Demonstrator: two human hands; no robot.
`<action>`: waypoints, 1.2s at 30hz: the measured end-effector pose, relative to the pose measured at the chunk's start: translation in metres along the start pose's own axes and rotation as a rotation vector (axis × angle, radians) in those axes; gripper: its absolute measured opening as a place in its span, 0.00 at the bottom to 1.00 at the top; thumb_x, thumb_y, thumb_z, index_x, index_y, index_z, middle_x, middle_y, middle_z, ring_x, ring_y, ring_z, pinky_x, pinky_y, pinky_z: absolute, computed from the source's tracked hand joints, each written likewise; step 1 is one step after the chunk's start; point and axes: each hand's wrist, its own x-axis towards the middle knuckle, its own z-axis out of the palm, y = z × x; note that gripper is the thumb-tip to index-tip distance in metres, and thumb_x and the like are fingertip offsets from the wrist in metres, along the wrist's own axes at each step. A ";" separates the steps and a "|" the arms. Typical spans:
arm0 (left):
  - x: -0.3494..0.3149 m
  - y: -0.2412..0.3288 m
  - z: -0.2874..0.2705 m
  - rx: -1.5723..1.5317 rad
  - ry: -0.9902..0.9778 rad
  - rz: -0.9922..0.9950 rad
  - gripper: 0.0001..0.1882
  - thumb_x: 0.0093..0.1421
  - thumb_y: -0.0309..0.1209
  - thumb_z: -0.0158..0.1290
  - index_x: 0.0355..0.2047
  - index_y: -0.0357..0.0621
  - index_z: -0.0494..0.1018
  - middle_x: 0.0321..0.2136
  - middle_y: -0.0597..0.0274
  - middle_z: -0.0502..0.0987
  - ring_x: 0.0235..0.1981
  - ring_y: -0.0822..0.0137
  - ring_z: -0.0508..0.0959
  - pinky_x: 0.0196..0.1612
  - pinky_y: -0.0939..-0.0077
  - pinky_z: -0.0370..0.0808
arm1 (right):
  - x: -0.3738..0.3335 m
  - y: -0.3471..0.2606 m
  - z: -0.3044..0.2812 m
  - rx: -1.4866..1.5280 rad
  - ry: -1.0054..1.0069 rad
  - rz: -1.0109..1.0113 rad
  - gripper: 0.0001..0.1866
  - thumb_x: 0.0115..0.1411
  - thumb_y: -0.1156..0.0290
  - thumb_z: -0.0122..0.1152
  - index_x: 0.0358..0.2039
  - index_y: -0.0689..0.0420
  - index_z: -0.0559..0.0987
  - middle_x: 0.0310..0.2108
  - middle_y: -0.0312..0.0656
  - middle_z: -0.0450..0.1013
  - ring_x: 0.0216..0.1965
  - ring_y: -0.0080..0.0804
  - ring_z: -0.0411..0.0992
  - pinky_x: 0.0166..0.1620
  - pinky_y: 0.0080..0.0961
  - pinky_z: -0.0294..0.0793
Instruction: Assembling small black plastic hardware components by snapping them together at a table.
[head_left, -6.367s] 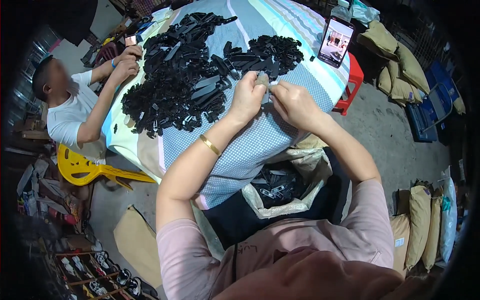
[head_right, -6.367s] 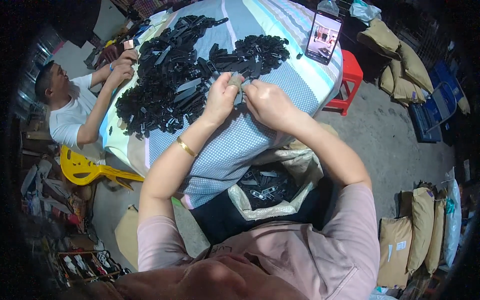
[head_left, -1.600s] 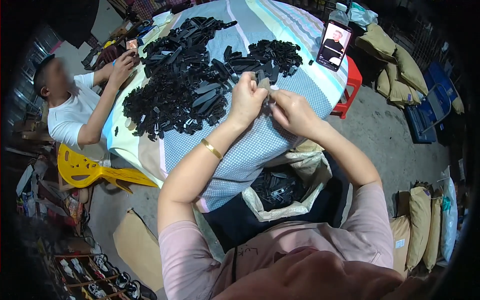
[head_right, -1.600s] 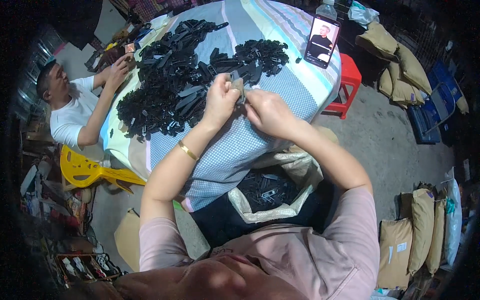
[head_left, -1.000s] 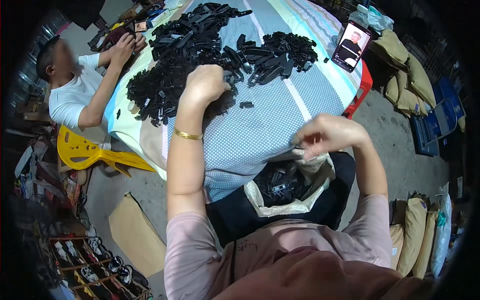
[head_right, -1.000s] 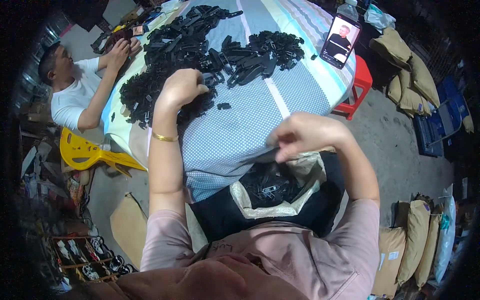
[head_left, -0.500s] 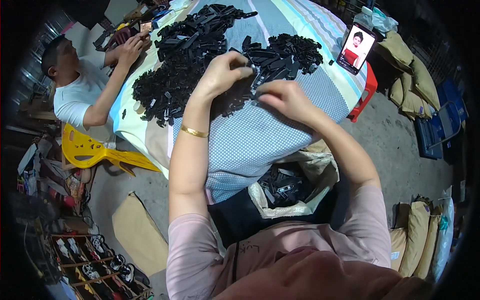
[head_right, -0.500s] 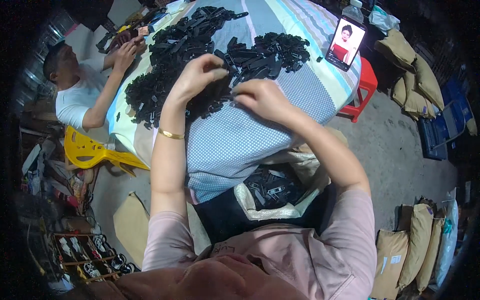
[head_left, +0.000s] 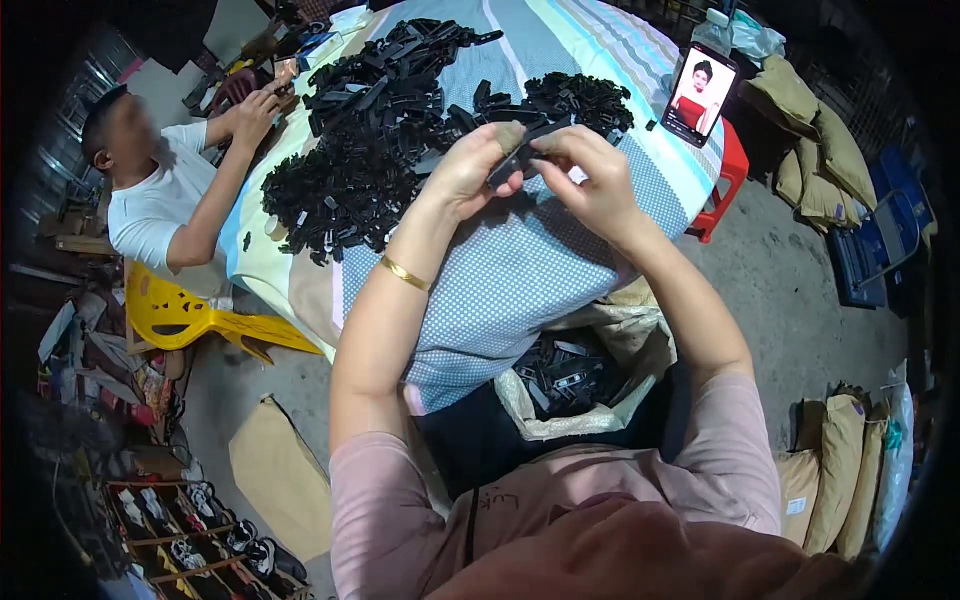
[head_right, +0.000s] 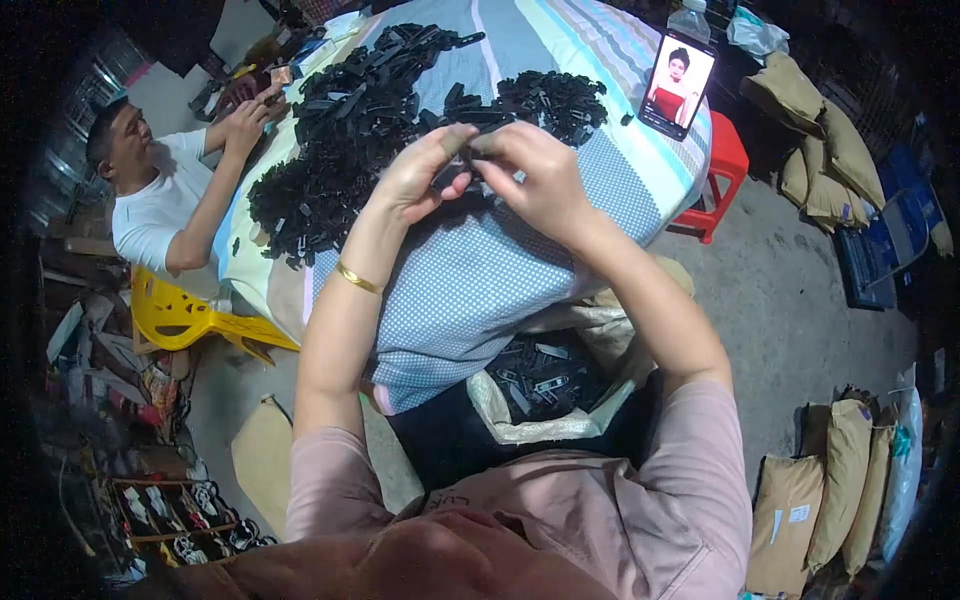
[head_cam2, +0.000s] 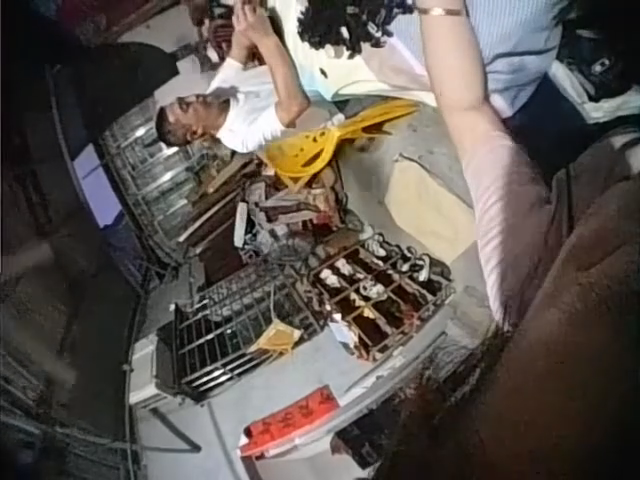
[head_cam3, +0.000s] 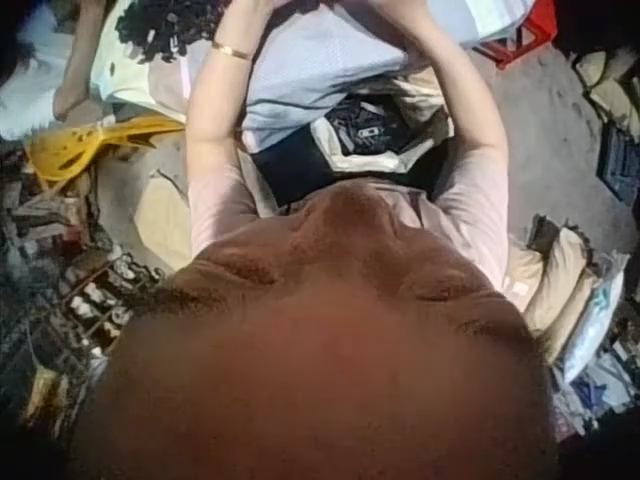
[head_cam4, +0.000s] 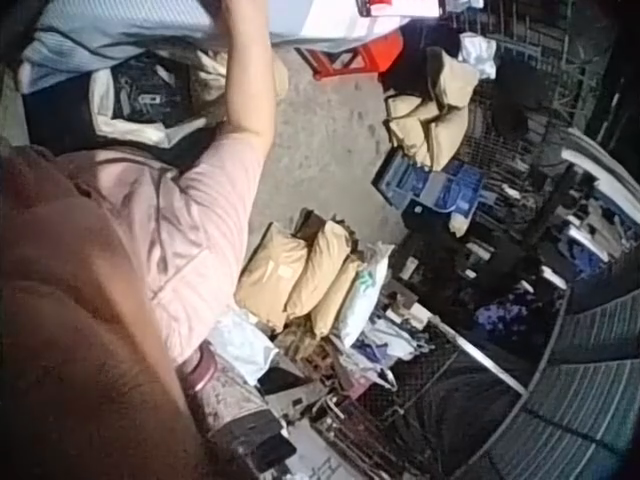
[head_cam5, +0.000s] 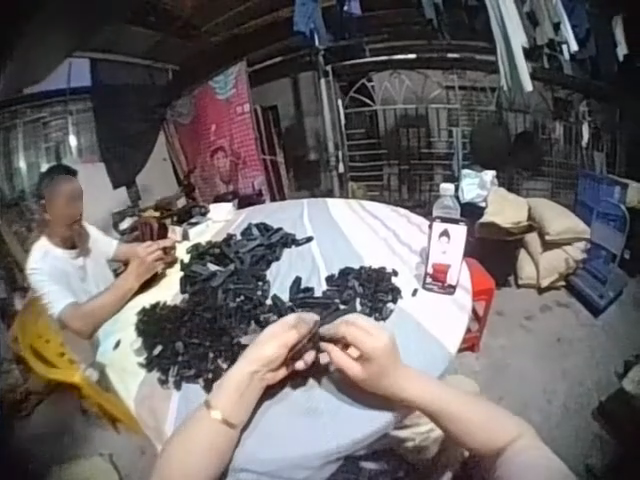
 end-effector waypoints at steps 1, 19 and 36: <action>-0.001 0.000 0.007 -0.002 -0.005 -0.001 0.15 0.61 0.37 0.46 0.39 0.37 0.62 0.23 0.60 0.71 0.15 0.74 0.71 0.15 0.84 0.67 | 0.001 0.003 -0.002 -0.070 -0.021 -0.163 0.08 0.47 0.79 0.61 0.31 0.63 0.77 0.32 0.42 0.73 0.29 0.29 0.73 0.29 0.19 0.72; -0.015 0.016 0.009 0.201 -0.069 -0.046 0.15 0.58 0.35 0.51 0.37 0.34 0.68 0.34 0.55 0.76 0.28 0.75 0.76 0.25 0.89 0.72 | -0.005 -0.001 -0.011 0.180 0.063 0.369 0.09 0.51 0.74 0.60 0.33 0.64 0.76 0.27 0.39 0.74 0.28 0.20 0.72 0.32 0.16 0.72; 0.001 -0.024 0.017 0.564 0.238 0.423 0.13 0.54 0.29 0.44 0.36 0.31 0.66 0.19 0.69 0.67 0.19 0.80 0.64 0.20 0.82 0.62 | -0.005 -0.013 -0.007 -0.266 -0.160 0.075 0.08 0.50 0.73 0.56 0.31 0.62 0.74 0.21 0.46 0.68 0.22 0.39 0.69 0.25 0.31 0.67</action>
